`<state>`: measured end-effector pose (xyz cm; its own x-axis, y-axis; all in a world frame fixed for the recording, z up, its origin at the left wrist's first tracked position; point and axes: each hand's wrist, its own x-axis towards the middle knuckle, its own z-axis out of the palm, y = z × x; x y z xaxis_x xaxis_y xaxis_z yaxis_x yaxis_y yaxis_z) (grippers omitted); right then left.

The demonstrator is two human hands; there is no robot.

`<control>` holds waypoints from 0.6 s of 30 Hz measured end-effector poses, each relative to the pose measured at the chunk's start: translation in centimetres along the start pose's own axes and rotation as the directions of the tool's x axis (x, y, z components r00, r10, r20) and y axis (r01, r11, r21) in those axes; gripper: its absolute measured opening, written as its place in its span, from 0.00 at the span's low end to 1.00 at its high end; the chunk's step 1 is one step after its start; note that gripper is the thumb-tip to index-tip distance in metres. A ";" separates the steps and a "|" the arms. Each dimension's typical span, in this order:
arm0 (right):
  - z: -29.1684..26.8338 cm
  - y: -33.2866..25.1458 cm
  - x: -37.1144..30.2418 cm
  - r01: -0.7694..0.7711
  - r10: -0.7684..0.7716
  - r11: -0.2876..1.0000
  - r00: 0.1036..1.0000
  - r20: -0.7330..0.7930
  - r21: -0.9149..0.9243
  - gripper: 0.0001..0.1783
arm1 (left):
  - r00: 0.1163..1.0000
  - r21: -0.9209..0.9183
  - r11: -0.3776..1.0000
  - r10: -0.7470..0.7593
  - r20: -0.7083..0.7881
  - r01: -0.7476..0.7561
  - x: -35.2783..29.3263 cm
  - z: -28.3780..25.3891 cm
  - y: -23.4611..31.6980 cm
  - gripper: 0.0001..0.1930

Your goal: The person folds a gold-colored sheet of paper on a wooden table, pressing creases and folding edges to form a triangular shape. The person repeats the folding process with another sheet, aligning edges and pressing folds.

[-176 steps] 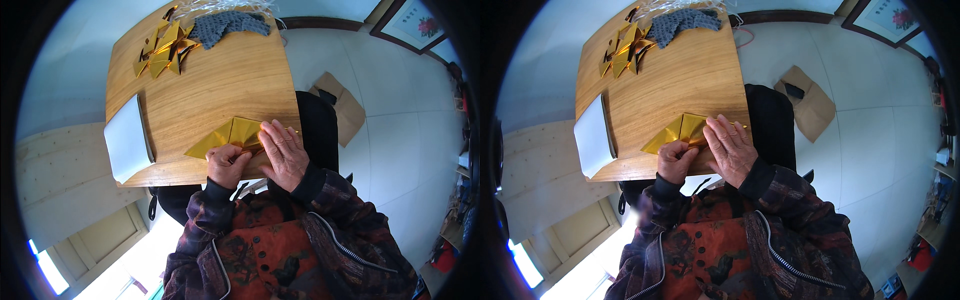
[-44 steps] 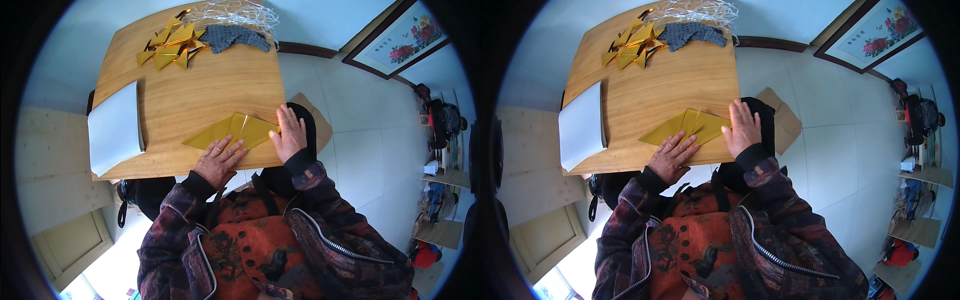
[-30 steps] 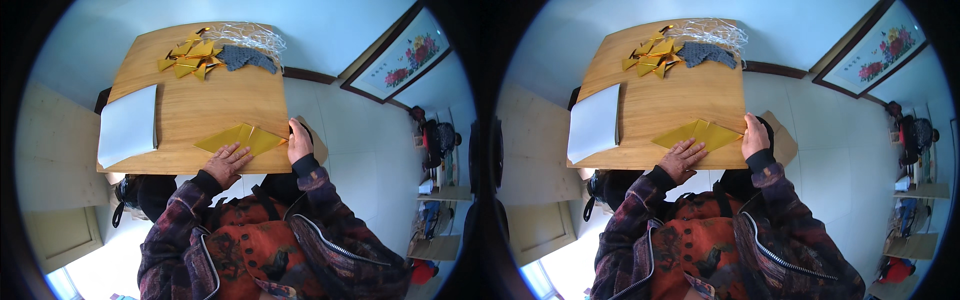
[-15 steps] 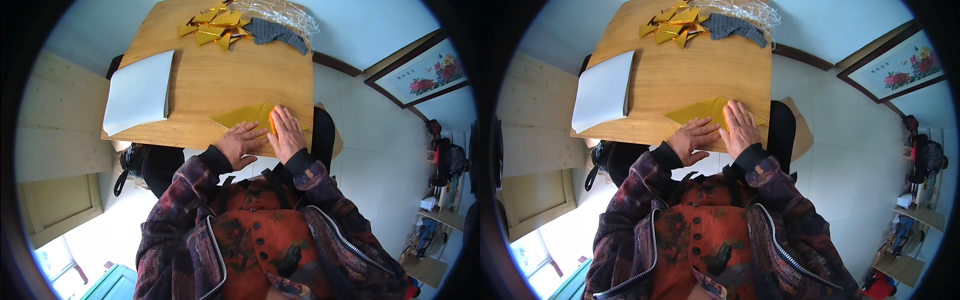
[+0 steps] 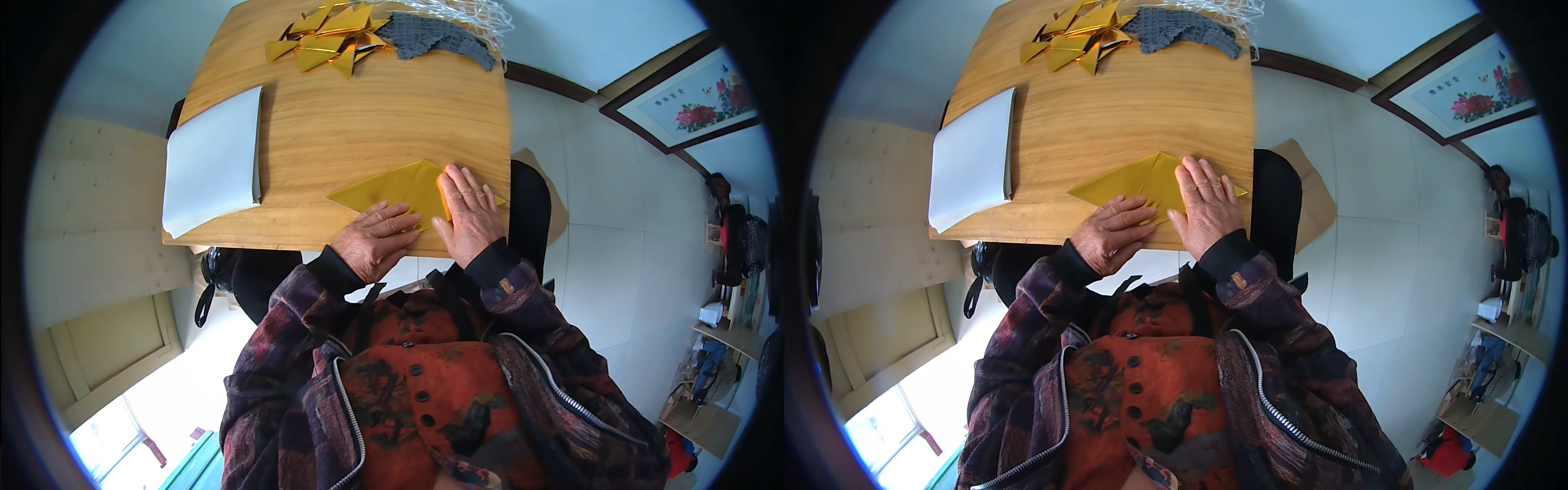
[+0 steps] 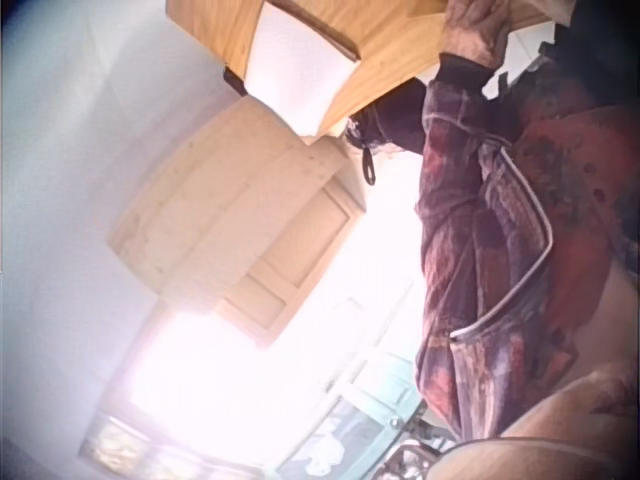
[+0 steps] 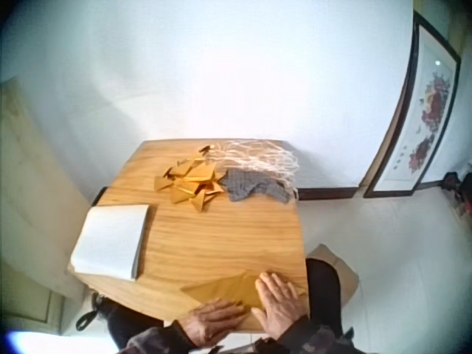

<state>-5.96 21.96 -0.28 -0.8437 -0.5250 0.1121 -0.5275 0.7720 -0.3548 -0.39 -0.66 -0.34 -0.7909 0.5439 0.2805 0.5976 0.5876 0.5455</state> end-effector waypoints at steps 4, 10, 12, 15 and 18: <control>-1.0 2.3 -0.5 -0.085 0.084 0.994 0.996 -0.007 -0.063 0.33 | 1.000 0.015 1.000 0.003 0.030 -0.004 0.0 -0.2 -0.1 0.18; -1.7 4.2 -0.8 -0.180 0.180 0.982 0.984 0.001 -0.055 0.30 | 1.000 0.036 0.999 0.013 0.011 -0.013 -0.5 0.1 -0.2 0.18; -2.1 4.4 -0.5 -0.153 0.152 0.988 0.984 -0.097 -0.001 0.28 | 1.000 0.078 0.997 0.021 -0.001 -0.021 -0.4 0.2 -0.2 0.16; -1.4 2.5 -0.5 -0.090 0.096 0.995 0.978 -0.187 0.039 0.27 | 0.999 0.075 0.997 0.033 -0.025 -0.031 -0.4 0.3 -0.2 0.16; 0.9 -0.9 -0.4 0.057 -0.043 0.992 0.992 -0.121 0.112 0.30 | 0.999 0.033 0.999 0.036 -0.023 -0.035 -0.2 0.2 -0.2 0.17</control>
<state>-5.06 21.17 -0.84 -0.8261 -0.5103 0.2391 -0.5600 0.6961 -0.4493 -0.36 -0.78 -0.68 -0.7719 0.5504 0.3181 0.6289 0.5878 0.5090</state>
